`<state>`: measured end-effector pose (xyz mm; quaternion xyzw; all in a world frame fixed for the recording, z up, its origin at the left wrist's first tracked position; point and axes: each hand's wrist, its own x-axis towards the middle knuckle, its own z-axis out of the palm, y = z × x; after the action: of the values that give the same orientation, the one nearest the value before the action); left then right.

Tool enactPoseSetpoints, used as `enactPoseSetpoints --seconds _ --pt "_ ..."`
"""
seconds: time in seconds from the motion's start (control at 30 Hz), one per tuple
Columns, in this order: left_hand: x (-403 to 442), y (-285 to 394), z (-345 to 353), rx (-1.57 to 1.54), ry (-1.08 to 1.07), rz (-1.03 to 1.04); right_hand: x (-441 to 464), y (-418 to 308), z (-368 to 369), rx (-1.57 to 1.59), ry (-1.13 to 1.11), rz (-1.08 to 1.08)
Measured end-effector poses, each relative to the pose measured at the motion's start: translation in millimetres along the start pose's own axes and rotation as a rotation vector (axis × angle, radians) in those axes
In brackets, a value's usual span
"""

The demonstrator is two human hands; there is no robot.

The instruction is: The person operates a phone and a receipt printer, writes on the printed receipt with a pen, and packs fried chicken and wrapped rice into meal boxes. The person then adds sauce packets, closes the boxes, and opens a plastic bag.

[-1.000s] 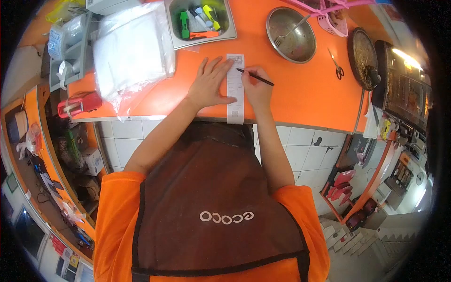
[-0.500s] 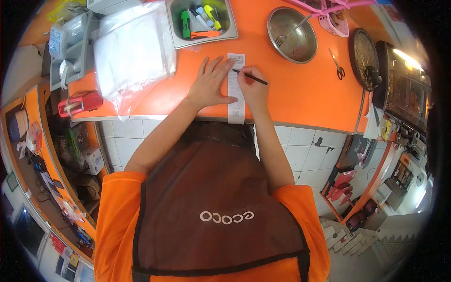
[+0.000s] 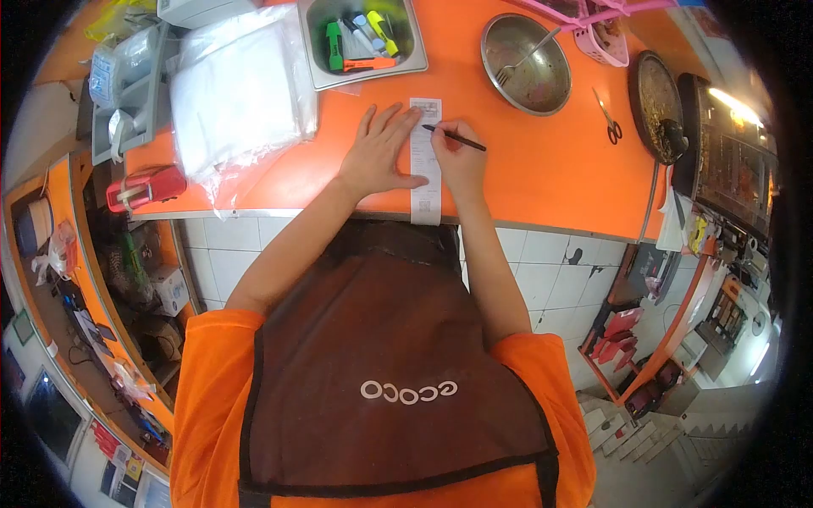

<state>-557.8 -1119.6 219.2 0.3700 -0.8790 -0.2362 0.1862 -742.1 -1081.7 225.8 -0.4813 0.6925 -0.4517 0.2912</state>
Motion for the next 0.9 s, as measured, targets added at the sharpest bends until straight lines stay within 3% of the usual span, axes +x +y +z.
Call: enactPoseSetpoints --seconds 0.53,0.63,0.73,0.9 --pt "0 2 -1 0.009 -0.016 -0.009 -1 4 -2 0.01 0.014 0.037" --pt "0 1 -1 0.017 -0.021 -0.008 -2 9 -4 0.101 0.042 0.11" --pt "-1 2 -1 0.019 -0.032 -0.021 -6 3 -15 0.254 0.126 0.018" --pt "0 2 -1 0.032 -0.025 -0.007 -17 29 -58 -0.404 0.109 -0.266"
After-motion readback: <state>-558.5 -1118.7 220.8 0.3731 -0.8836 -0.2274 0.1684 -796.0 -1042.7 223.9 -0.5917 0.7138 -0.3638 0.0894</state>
